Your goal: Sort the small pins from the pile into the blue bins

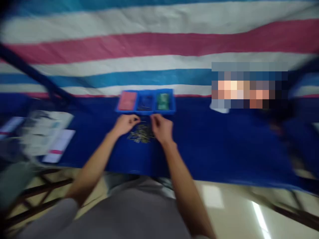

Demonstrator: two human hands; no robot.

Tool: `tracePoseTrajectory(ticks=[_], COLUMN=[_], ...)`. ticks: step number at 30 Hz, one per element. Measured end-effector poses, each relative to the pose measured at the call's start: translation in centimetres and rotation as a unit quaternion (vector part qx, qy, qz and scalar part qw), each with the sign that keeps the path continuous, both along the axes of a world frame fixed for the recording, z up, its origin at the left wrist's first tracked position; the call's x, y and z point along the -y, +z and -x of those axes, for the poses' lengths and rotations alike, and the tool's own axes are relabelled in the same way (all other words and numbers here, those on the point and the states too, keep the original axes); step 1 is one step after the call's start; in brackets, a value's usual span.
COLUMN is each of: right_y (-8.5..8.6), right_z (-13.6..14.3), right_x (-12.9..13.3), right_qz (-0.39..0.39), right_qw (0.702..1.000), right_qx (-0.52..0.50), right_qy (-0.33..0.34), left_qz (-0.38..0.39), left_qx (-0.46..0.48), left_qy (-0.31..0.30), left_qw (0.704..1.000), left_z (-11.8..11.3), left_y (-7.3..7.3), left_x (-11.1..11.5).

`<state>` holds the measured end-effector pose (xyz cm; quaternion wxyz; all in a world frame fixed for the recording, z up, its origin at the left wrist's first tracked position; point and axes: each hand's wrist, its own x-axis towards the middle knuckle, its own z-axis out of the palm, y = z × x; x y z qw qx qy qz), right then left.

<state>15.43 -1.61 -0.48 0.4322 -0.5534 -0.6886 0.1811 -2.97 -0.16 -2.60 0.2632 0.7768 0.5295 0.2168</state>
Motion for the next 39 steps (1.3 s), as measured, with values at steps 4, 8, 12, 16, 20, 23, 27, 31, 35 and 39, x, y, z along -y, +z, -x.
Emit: tracePoseTrajectory(ticks=[4, 8, 12, 16, 20, 23, 27, 31, 35, 39], right_y=[-0.3, 0.3, 0.4, 0.3, 0.2, 0.2, 0.2, 0.2, 0.2, 0.2], right_z=[-5.0, -5.9, -5.0, -4.8, -4.8, -4.9, -5.0, -5.0, -4.9, -4.9], right_x=[1.4, 1.4, 1.1, 1.3, 1.4, 1.4, 1.4, 1.3, 1.3, 1.3], right_qz=[-0.011, -0.012, -0.008, -0.004, -0.011, -0.014, -0.011, -0.005, -0.007, -0.004], right_qw=[0.996, 0.995, 0.996, 0.998, 0.998, 0.997, 0.998, 0.998, 0.998, 0.998], right_qx=[0.009, -0.023, -0.033, -0.014, -0.022, -0.028, -0.021, -0.019, -0.019, -0.019], right_qy=[-0.083, -0.100, -0.085, -0.068, -0.063, -0.066, -0.060, -0.059, -0.053, -0.058], left_qz=[-0.006, -0.034, -0.037, -0.029, -0.024, -0.023, -0.023, -0.020, -0.023, -0.024], left_qx=[0.009, 0.013, 0.034, 0.039, 0.038, 0.037, 0.031, 0.022, 0.020, 0.030], left_qy=[-0.034, -0.036, -0.023, -0.029, -0.024, -0.022, -0.024, -0.026, -0.026, -0.026], left_qw=[0.999, 0.999, 0.998, 0.998, 0.999, 0.999, 0.999, 0.999, 0.999, 0.999], left_z=[-2.8, -1.6, -1.0, -1.4, -1.3, -1.3, -1.3, -1.2, -1.2, -1.2], left_y=[0.2, 2.7, 2.9, 2.5, 2.7, 2.8, 2.7, 2.6, 2.5, 2.4], left_x=[-0.8, -2.0, -2.0, -1.9, -1.9, -1.9, -1.8, -1.9, -1.9, -2.0])
